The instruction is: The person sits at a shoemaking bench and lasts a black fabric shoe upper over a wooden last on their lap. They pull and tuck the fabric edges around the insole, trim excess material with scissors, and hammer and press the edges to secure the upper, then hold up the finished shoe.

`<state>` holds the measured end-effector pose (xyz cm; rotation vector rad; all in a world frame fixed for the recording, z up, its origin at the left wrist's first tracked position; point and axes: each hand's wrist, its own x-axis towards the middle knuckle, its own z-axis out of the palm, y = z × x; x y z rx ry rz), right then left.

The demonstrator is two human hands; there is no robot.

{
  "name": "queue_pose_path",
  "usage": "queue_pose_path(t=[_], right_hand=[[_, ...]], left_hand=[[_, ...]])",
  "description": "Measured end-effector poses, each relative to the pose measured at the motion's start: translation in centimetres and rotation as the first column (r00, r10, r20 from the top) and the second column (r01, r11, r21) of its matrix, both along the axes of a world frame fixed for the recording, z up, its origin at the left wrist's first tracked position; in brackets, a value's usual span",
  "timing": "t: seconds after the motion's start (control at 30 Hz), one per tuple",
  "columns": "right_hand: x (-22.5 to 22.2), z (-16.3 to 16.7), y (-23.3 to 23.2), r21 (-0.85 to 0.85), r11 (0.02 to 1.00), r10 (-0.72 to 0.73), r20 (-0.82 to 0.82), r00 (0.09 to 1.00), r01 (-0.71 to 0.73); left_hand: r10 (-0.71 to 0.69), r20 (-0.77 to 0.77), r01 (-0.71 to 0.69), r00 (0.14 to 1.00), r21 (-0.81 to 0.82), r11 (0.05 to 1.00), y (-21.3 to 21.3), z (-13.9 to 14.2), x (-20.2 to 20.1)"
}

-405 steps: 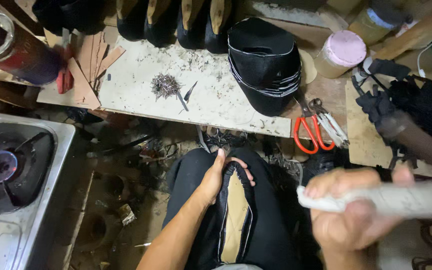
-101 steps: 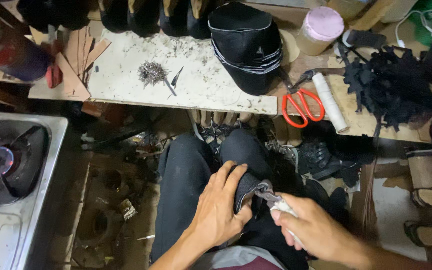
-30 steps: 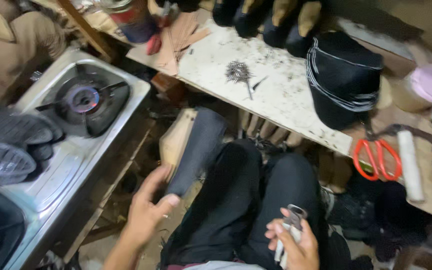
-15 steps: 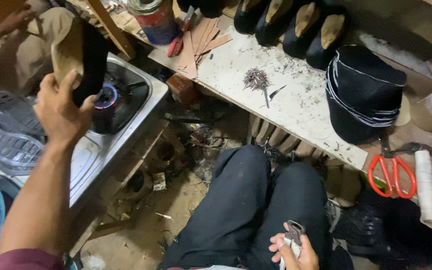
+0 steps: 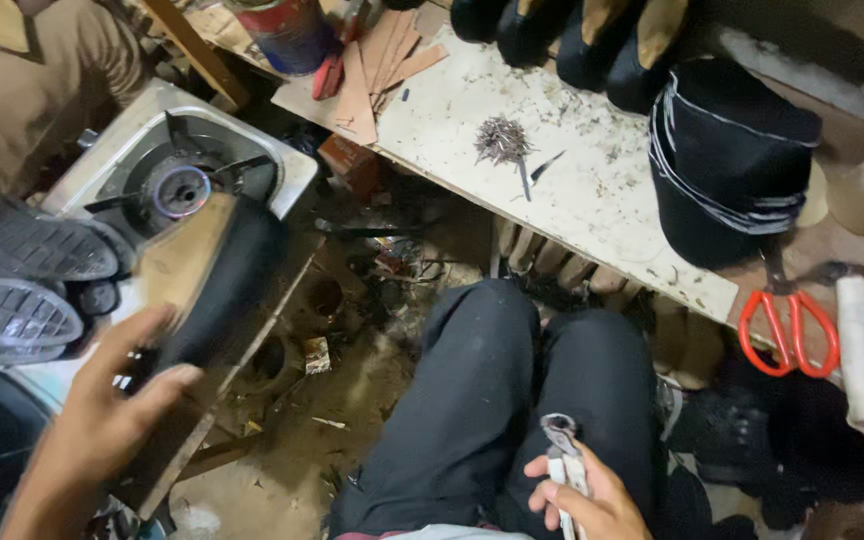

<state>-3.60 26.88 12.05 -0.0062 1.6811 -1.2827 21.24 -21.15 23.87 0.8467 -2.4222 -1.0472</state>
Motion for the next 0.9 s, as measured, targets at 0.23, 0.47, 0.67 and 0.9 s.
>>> queue_pose_path(t=[0.23,0.47,0.67,0.9], right_hand=[[2.8,5.3,-1.1,0.052,0.976,0.217,-0.162,0.963,-0.212],[4.5,6.1,-1.1,0.004,0.999,0.049,-0.249,0.967,-0.049],[4.5,7.1,-1.9,-0.099,0.993,0.011,-0.435,0.900,-0.060],[5.2,11.6,-1.8,0.189,0.944,0.316,-0.757,0.571,-0.272]], left_hand=[[-0.528,-0.153,0.540,0.835,0.411,0.735,11.3,-1.2,-10.6],[-0.645,-0.146,0.656,0.750,0.283,0.699,19.3,-3.6,-17.9],[-0.667,-0.200,0.696,0.718,0.177,0.696,22.6,-4.9,-16.0],[-0.681,-0.131,0.688,0.720,0.008,0.726,24.4,-4.1,-14.3]])
